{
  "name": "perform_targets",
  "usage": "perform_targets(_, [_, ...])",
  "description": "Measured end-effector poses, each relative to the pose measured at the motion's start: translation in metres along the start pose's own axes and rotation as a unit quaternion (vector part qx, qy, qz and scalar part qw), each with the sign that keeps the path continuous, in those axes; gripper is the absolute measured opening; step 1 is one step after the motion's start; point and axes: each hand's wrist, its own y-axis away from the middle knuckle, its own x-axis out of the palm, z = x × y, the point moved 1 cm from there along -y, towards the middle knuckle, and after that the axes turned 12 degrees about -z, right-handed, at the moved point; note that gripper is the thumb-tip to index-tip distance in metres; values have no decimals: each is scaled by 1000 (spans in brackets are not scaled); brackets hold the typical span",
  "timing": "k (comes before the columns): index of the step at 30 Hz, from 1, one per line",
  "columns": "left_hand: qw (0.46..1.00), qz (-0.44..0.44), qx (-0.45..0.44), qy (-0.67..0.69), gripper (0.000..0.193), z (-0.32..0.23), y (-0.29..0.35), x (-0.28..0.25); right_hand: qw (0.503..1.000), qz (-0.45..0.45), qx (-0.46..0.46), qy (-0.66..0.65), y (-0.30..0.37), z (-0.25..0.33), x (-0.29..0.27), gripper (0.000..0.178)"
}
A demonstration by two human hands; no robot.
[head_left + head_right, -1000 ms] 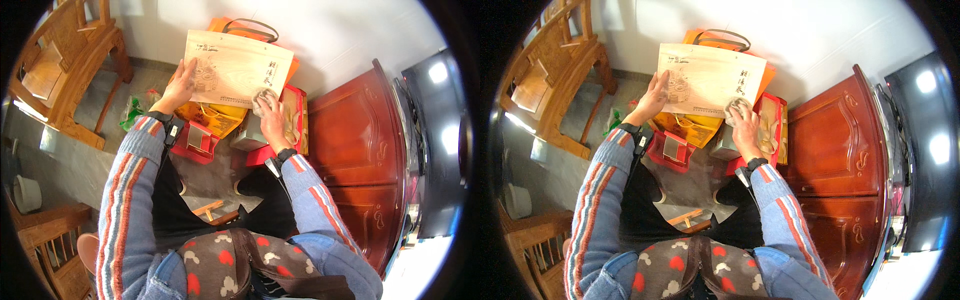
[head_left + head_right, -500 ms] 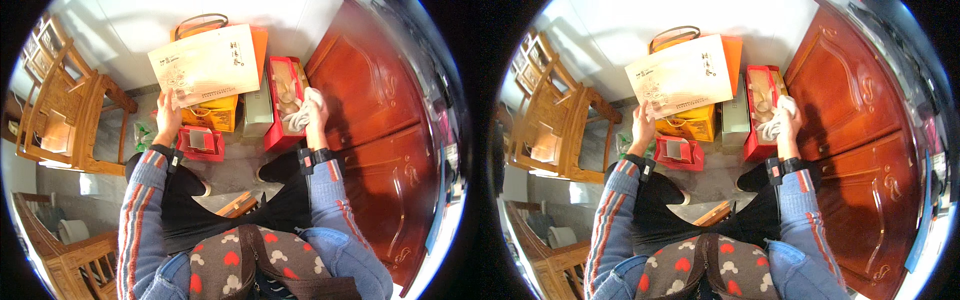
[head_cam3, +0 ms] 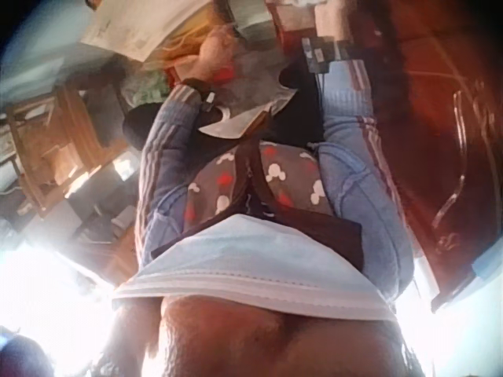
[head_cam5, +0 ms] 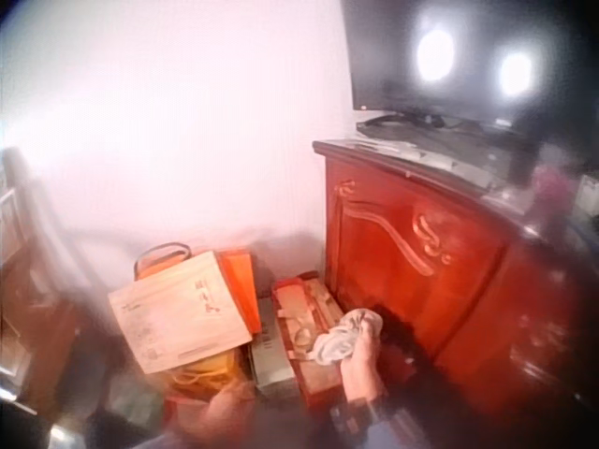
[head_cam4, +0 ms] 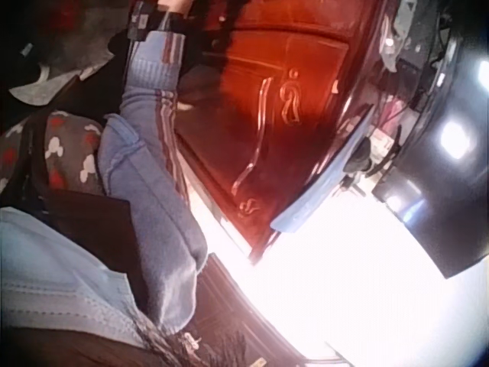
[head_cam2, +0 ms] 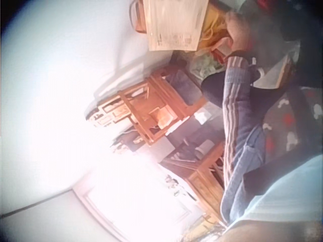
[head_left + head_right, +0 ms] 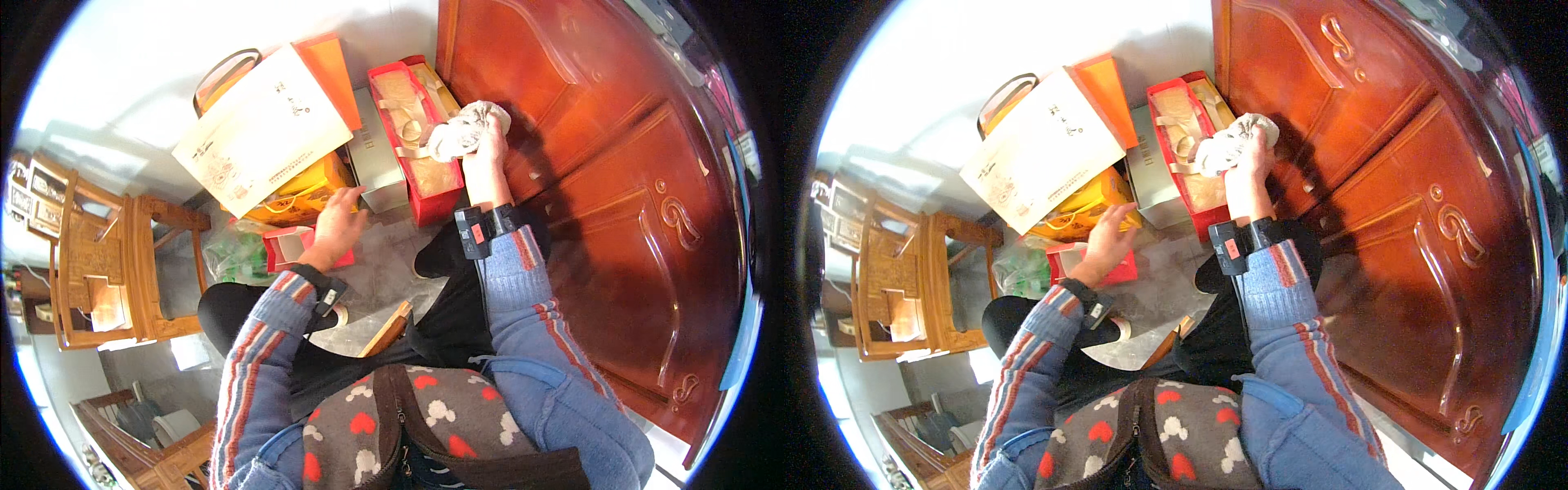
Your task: The person sits on the floor and wipes several gift boxes and bags with a cloth. They handle each item one at a time, turning them over to wipe different sides, then place them back in a pile.
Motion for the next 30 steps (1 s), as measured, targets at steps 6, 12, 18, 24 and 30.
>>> perform_targets(6, [981, 40, 189, -33, 63, -69, -29, 67, 985, -124, -92, 72, 1, 13, 5, 20])
perform_targets(12, [978, 41, 198, -55, 54, -80, -28, 90, 996, -85, -36, -3, 5, 2, 16, 15])
perform_targets(18, [987, -65, 139, 45, 49, -54, -30, 83, 986, -159, -30, 43, -2, -8, 12, 20])
perform_targets(24, [997, -28, -14, -69, 59, 12, -38, 94, 995, -103, -7, 10, 14, -4, 33, 15])
perform_targets(30, [994, 65, -16, -88, 79, 51, -33, 115, 996, -71, 17, 47, 29, 2, 49, 18])
